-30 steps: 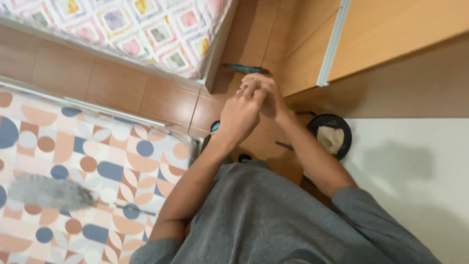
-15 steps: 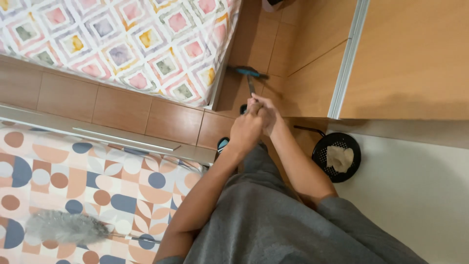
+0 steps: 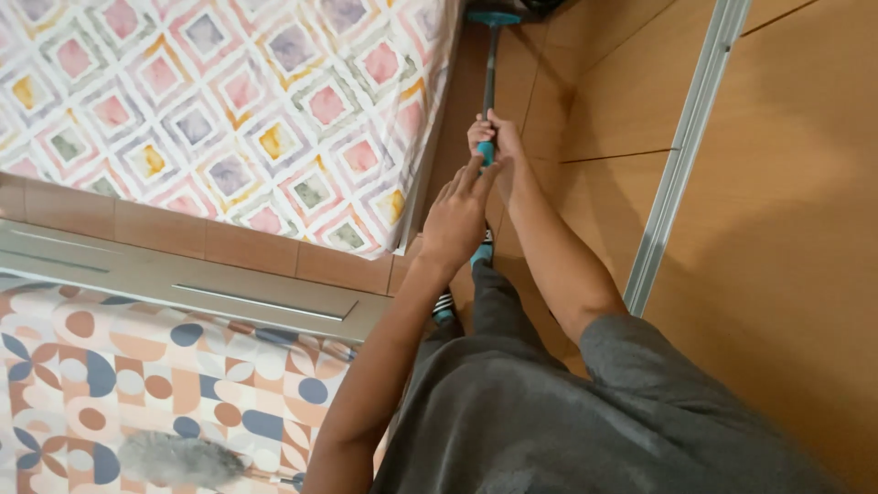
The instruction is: The person uses a feather duster to clean the wall and a pillow on a bed. They then switch to a broom to sweep the tiled floor around the beds and near a small stool.
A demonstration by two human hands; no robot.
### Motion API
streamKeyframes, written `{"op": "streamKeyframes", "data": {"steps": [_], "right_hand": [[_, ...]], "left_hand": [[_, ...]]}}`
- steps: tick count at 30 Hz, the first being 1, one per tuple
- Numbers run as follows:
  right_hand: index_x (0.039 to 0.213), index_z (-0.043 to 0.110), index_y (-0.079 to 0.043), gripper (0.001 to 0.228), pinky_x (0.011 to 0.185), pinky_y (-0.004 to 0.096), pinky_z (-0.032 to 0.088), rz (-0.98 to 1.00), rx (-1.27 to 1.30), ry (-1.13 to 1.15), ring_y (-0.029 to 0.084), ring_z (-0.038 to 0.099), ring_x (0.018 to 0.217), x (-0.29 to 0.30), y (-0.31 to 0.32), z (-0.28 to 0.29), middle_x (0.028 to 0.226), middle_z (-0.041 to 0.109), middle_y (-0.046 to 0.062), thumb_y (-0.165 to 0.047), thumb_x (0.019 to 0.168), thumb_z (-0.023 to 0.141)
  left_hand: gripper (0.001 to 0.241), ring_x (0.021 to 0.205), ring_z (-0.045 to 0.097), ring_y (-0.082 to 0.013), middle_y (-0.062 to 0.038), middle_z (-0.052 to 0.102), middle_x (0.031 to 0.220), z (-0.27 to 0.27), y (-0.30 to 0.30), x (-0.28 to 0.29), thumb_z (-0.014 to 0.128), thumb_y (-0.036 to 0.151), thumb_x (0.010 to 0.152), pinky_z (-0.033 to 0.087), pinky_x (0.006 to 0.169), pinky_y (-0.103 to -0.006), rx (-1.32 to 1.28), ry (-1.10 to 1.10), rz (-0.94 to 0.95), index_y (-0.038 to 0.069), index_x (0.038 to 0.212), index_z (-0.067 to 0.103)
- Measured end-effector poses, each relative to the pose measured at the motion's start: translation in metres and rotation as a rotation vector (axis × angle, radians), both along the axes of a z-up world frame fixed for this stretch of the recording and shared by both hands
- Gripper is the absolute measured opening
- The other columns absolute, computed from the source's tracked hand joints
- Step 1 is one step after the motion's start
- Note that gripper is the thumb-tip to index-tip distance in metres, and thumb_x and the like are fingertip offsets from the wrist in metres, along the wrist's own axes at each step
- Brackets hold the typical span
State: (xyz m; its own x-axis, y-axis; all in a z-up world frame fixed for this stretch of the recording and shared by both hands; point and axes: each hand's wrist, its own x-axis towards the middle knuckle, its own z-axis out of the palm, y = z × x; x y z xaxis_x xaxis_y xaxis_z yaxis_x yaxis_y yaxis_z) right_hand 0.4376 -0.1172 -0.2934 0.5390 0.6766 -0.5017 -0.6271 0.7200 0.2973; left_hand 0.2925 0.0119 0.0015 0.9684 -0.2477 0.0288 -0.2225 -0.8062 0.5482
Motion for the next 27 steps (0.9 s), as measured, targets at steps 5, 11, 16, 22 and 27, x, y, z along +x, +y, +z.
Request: {"op": "streamKeyframes", "data": {"steps": [5, 11, 16, 22, 27], "right_hand": [[0.095, 0.054, -0.003, 0.028, 0.052, 0.024, 0.042, -0.057, 0.031, 0.173, 0.009, 0.047, 0.054, -0.026, 0.004, -0.068, 0.07, 0.049, 0.0, -0.029, 0.105, 0.059], [0.102, 0.05, -0.004, 0.023, 0.052, 0.023, 0.042, -0.022, -0.099, 0.208, 0.007, 0.045, 0.055, -0.057, -0.004, 0.04, 0.071, 0.048, -0.001, -0.025, 0.106, 0.057], [0.113, 0.046, -0.003, 0.023, 0.052, 0.021, 0.042, -0.04, -0.031, 0.253, 0.007, 0.044, 0.056, -0.02, -0.025, 0.042, 0.074, 0.046, 0.0, -0.021, 0.109, 0.058], [0.119, 0.051, -0.004, 0.028, 0.051, 0.023, 0.041, -0.073, 0.197, 0.137, 0.009, 0.044, 0.057, 0.013, -0.032, 0.027, 0.073, 0.047, 0.001, -0.026, 0.105, 0.061], [0.112, 0.053, 0.004, 0.032, 0.054, 0.024, 0.038, -0.083, 0.122, 0.214, 0.012, 0.045, 0.061, -0.016, -0.026, 0.029, 0.076, 0.047, 0.002, -0.025, 0.103, 0.062]], "left_hand": [[0.055, 0.128, 0.057, -0.0384, -0.018, 0.051, 0.151, -0.003, 0.01, 0.0, 0.058, -0.001, 0.091, 0.049, 0.1, -0.0468, -0.165, 0.192, 0.096, 0.011, 0.143, 0.05], [0.048, 0.128, 0.058, -0.0389, -0.016, 0.054, 0.148, 0.012, 0.008, 0.001, 0.063, 0.002, 0.092, 0.049, 0.101, -0.0464, -0.295, 0.193, 0.125, 0.01, 0.138, 0.052], [0.043, 0.142, 0.057, -0.0353, -0.011, 0.056, 0.15, 0.026, -0.008, 0.035, 0.058, -0.005, 0.091, 0.049, 0.111, -0.0437, -0.281, -0.107, 0.07, 0.01, 0.131, 0.055], [0.039, 0.112, 0.064, -0.0379, -0.016, 0.06, 0.141, -0.006, -0.008, 0.052, 0.073, 0.019, 0.095, 0.051, 0.093, -0.0455, -0.364, 0.028, -0.038, 0.006, 0.128, 0.058], [0.043, 0.105, 0.065, -0.0397, -0.015, 0.067, 0.122, -0.015, -0.011, 0.035, 0.071, 0.03, 0.1, 0.052, 0.089, -0.0462, -0.315, -0.039, 0.005, 0.002, 0.128, 0.054]]}}
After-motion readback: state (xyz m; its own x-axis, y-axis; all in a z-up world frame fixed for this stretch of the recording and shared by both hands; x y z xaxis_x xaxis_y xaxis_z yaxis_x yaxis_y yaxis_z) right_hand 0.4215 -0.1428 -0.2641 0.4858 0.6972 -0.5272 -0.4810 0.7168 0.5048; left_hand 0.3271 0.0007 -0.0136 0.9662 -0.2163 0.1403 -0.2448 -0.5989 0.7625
